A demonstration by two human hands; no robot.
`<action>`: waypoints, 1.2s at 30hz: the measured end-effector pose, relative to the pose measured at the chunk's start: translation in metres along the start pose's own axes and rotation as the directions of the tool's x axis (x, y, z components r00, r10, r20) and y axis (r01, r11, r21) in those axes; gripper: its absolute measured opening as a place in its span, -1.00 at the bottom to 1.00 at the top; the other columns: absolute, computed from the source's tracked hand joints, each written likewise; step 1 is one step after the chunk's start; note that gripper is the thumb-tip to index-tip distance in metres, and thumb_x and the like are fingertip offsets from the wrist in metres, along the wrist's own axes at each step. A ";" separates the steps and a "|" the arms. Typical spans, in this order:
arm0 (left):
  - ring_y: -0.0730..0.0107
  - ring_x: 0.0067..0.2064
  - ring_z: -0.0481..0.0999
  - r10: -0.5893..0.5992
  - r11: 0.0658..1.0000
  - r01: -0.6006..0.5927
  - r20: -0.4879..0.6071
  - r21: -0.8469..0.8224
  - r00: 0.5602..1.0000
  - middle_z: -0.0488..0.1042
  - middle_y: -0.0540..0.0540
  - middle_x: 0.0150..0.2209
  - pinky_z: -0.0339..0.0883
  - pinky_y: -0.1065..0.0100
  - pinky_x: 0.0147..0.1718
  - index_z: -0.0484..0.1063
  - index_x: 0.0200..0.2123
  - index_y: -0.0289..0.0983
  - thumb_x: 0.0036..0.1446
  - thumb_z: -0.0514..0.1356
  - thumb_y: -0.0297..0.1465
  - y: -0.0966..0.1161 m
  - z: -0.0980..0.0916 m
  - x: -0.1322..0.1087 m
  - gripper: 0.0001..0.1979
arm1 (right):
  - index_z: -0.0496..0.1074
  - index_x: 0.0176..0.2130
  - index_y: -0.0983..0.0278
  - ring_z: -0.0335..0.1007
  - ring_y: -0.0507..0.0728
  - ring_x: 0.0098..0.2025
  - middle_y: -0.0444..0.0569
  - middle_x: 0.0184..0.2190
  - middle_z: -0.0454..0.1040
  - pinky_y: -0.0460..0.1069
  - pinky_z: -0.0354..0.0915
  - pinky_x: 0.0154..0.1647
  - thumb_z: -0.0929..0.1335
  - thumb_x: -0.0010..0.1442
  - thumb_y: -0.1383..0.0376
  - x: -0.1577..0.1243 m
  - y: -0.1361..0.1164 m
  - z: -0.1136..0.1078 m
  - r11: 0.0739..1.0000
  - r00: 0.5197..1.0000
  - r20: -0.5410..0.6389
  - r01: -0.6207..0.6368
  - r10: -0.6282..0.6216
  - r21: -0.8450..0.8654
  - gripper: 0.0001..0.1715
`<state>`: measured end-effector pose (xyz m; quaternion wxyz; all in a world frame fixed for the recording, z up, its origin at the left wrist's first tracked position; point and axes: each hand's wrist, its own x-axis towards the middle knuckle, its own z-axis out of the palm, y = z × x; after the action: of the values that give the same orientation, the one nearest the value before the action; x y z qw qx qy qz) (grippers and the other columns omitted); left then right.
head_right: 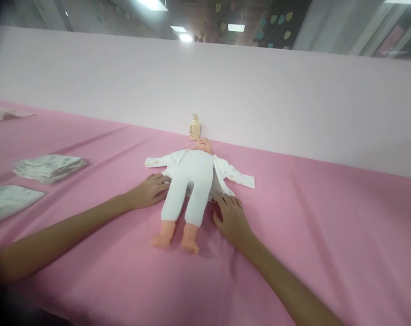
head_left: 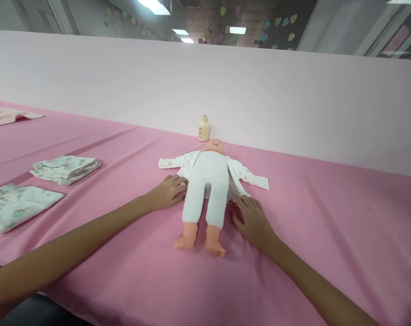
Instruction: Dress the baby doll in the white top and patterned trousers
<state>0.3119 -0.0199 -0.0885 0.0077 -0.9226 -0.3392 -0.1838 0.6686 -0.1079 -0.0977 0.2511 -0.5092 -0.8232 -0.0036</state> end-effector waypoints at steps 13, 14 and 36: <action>-0.04 -0.08 0.46 -0.319 0.945 0.315 0.034 0.086 0.947 0.52 -0.23 -0.13 0.30 0.02 -0.08 0.38 -0.20 -0.19 0.36 0.08 -0.23 0.008 -0.001 0.004 -0.81 | 0.50 -0.16 0.16 0.42 0.25 -0.11 -0.05 -0.19 0.57 0.22 0.18 0.22 0.37 0.28 0.39 0.005 0.000 0.012 0.998 0.990 -0.137 -0.041 0.035 -0.040 -0.85; -0.05 -0.06 0.47 -0.338 0.938 0.333 0.036 0.101 0.940 0.53 -0.24 -0.12 0.30 0.01 -0.07 0.39 -0.20 -0.19 0.36 0.08 -0.21 0.007 -0.002 0.003 -0.80 | 0.50 -0.17 0.17 0.42 0.25 -0.11 -0.05 -0.20 0.57 0.22 0.18 0.22 0.37 0.27 0.39 0.005 -0.001 0.013 0.998 0.989 -0.142 -0.038 0.031 -0.050 -0.85; -0.30 0.28 0.34 -0.733 0.678 0.728 -0.163 -0.102 0.660 0.47 -0.40 0.16 0.14 -0.12 0.24 0.43 0.06 -0.21 0.26 0.12 0.10 -0.026 0.011 -0.012 -0.45 | 0.52 0.02 0.18 0.45 0.29 0.05 0.06 0.00 0.59 0.20 0.28 0.20 0.28 0.44 0.15 0.007 0.012 0.001 0.995 0.965 -0.246 -0.068 0.086 0.079 -0.70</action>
<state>0.2911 -0.0062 -0.1060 -0.0468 -0.6870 -0.6756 -0.2634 0.6762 -0.0965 -0.0985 0.3700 -0.5273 -0.7643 -0.0293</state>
